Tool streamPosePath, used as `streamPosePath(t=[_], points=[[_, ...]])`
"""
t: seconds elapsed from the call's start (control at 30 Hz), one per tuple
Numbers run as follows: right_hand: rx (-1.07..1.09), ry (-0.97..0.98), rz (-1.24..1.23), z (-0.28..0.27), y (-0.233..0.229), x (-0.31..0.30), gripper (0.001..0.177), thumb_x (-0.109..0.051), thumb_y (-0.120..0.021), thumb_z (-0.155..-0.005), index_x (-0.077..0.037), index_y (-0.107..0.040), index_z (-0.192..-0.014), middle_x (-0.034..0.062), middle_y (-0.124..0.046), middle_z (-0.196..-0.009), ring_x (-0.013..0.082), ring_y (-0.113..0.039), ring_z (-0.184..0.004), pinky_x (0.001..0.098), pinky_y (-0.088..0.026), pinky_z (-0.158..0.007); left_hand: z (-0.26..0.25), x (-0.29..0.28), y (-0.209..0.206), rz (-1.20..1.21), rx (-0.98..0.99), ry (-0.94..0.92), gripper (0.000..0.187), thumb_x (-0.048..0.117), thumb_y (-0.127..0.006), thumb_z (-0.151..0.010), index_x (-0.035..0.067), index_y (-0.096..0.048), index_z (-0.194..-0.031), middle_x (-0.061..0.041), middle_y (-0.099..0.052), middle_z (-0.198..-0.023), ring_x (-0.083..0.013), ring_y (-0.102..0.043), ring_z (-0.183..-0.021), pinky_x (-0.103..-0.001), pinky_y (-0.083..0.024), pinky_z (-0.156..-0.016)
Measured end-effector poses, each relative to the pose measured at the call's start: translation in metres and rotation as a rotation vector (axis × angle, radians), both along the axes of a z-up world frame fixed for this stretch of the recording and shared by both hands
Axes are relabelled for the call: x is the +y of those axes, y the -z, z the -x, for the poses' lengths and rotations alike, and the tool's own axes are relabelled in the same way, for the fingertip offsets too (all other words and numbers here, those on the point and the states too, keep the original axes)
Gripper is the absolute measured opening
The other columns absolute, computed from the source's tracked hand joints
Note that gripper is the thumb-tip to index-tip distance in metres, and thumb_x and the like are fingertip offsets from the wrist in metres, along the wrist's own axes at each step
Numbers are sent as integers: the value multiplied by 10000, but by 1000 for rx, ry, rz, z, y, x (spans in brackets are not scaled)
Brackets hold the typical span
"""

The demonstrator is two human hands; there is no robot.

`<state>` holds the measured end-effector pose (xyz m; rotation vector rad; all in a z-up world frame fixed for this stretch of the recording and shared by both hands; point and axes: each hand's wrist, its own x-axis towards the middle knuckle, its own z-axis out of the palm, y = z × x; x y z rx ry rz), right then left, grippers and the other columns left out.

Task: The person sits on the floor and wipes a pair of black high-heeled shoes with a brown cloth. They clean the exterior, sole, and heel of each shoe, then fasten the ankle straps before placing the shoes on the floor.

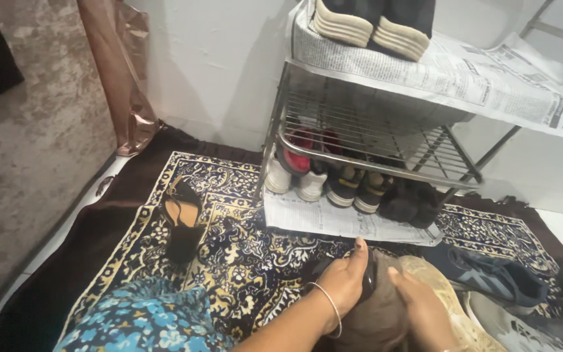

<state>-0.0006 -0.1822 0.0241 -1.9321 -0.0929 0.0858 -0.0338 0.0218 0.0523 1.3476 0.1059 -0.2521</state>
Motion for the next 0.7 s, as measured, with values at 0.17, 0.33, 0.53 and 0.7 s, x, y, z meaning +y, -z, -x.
streamPosePath(t=[0.17,0.33,0.53,0.7], points=[[-152,110,381,23,-21,39,410,-363,-562,-950,-18,-696,-1127,230,-722,-1018,364,-674,-991,432,-496,-886,-7,-1,9,-5,39,-71,826,733,-315,-964,-21,-643,-894,-85,-630,-818,-176,-527,-781,-360,-488,-782],[-410,35,296,39,-5,57,441,-352,-528,-958,1,-679,-1175,237,-713,-1084,405,-663,-1061,436,-481,-919,-14,7,22,45,117,-78,788,740,-366,-959,7,-642,-867,-60,-594,-782,-182,-492,-754,-359,-471,-741],[-169,369,553,-13,26,-7,466,-415,-534,-1024,15,-689,-1117,289,-713,-1075,454,-661,-1075,510,-484,-931,-21,8,42,65,110,-124,779,751,-384,-944,29,-665,-866,-14,-614,-804,-146,-503,-783,-333,-471,-787],[-604,-108,758,42,34,58,895,-548,-823,-675,20,-535,-1304,299,-564,-1248,465,-581,-1127,477,-499,-881,-29,16,40,142,212,-204,733,733,-473,-947,18,-623,-889,-49,-571,-817,-179,-472,-777,-380,-458,-724]])
